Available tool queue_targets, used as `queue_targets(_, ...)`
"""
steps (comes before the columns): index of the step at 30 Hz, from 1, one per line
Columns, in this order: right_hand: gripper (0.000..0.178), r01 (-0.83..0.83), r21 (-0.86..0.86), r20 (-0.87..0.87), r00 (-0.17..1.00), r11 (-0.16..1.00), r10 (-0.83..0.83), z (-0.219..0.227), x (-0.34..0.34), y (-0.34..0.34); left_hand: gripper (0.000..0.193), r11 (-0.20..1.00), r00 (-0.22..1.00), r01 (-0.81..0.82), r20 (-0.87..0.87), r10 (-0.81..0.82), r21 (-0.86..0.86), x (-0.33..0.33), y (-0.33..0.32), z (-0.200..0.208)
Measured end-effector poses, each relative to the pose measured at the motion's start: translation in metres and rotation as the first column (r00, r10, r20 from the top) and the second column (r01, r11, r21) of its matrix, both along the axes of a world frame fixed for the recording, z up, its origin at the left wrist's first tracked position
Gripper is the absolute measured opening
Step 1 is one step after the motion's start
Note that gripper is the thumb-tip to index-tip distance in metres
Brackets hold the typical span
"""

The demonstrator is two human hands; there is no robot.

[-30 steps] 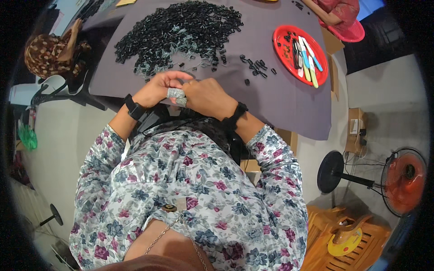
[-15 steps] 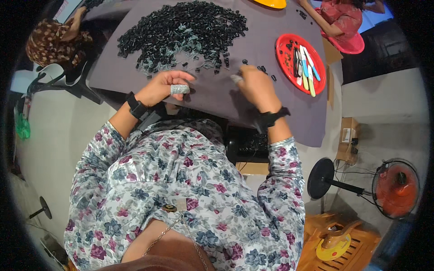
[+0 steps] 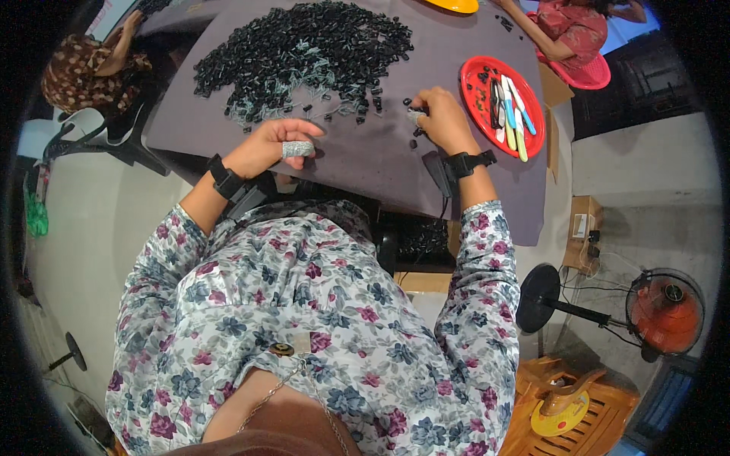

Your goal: Assembling or inspecting small black plastic components by manually inserting silver mesh filters into them.

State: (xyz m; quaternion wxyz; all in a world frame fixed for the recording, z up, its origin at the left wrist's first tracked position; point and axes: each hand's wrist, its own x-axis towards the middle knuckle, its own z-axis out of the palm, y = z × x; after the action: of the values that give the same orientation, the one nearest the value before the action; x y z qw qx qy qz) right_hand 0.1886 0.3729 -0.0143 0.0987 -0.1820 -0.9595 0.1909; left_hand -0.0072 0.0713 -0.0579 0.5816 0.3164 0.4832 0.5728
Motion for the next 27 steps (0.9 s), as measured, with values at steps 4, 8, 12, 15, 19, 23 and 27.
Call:
queue_targets(4,0.024,-0.008,-0.127,-0.016,1.000,0.992,0.006,-0.001,0.014,0.007,0.032,1.000,1.000,0.003,-0.002,-0.003,0.000,0.000,0.001,-0.004)
queue_targets(8,0.026,0.017,-0.161,0.020,1.000,0.987,-0.014,-0.005,0.039,0.023,0.032,1.000,1.000,0.009,0.010,-0.009,0.012,-0.001,0.001,-0.006)
queue_targets(12,0.027,0.020,-0.122,-0.036,0.999,0.992,-0.025,0.002,0.044,0.025,0.032,1.000,1.000,0.016,0.006,-0.016,0.007,-0.002,0.002,-0.005)
queue_targets(15,0.027,-0.056,-0.060,-0.129,0.990,0.997,0.048,0.014,0.024,0.007,0.032,1.000,0.999,0.020,-0.039,-0.020,0.000,-0.002,0.001,0.000)
queue_targets(19,0.026,-0.086,-0.041,0.026,0.996,0.995,0.087,0.017,-0.001,-0.006,0.032,1.000,1.000,0.007,-0.017,-0.007,-0.002,0.000,-0.001,0.000)
queue_targets(23,0.017,-0.078,-0.109,0.073,0.994,0.991,0.086,0.007,0.008,-0.002,0.032,1.000,1.000,-0.001,-0.020,0.001,-0.006,0.002,0.000,0.002)
queue_targets(27,0.015,0.039,-0.152,0.164,0.986,0.988,-0.013,0.011,0.030,0.009,0.031,1.000,1.000,0.000,-0.014,0.000,-0.001,0.001,0.001,-0.002)
